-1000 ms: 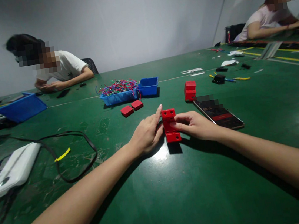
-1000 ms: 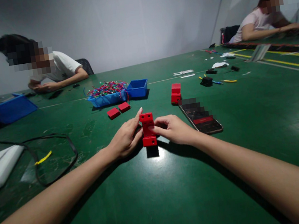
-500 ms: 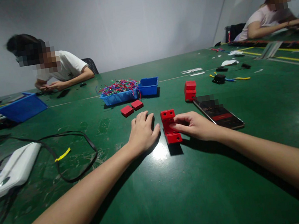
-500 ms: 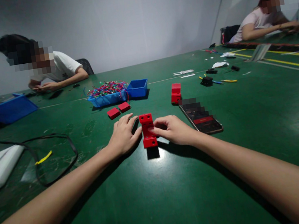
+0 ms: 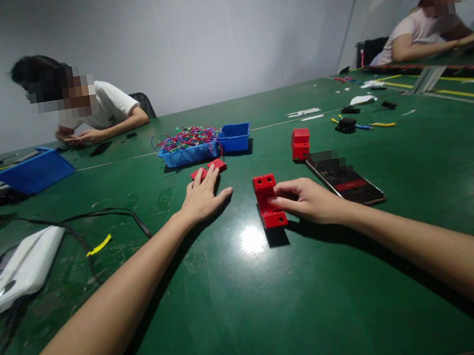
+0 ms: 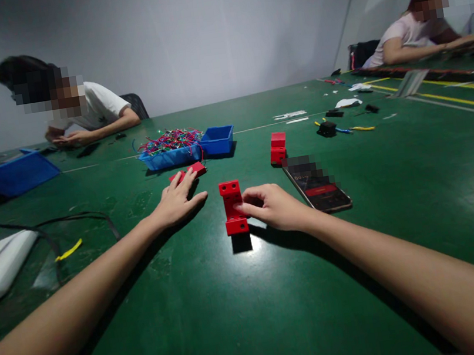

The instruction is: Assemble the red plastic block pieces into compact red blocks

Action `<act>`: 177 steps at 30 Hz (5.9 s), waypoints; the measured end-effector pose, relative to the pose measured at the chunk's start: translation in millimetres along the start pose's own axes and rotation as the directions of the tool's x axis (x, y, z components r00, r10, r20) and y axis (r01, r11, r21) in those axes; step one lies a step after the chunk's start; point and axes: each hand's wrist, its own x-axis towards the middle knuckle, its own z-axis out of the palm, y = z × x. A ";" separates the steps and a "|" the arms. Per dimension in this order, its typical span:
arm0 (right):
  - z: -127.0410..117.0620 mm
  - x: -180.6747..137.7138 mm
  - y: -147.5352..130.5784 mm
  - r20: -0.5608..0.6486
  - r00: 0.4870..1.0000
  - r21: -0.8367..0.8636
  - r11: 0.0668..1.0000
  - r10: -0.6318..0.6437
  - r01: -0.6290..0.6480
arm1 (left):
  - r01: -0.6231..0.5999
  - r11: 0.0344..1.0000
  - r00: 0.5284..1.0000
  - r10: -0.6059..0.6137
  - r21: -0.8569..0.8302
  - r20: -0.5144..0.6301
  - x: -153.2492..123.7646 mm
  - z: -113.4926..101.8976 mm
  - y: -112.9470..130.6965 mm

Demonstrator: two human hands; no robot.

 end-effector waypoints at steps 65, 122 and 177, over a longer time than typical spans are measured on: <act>11.5 8.6 4.3 -0.311 0.945 0.364 0.931 0.096 0.025 | -0.607 0.664 0.789 0.569 -0.436 -0.231 -31.2 -4.0 29.3; 8.0 3.6 19.6 -0.262 0.964 -0.482 0.870 -0.031 -0.103 | -0.734 0.633 0.669 0.613 -0.246 -0.419 -29.1 1.1 33.6; 4.2 10.1 0.1 -0.181 0.893 0.759 0.636 0.411 -0.139 | -0.728 0.636 0.675 0.599 -0.255 -0.431 -30.9 -0.5 33.9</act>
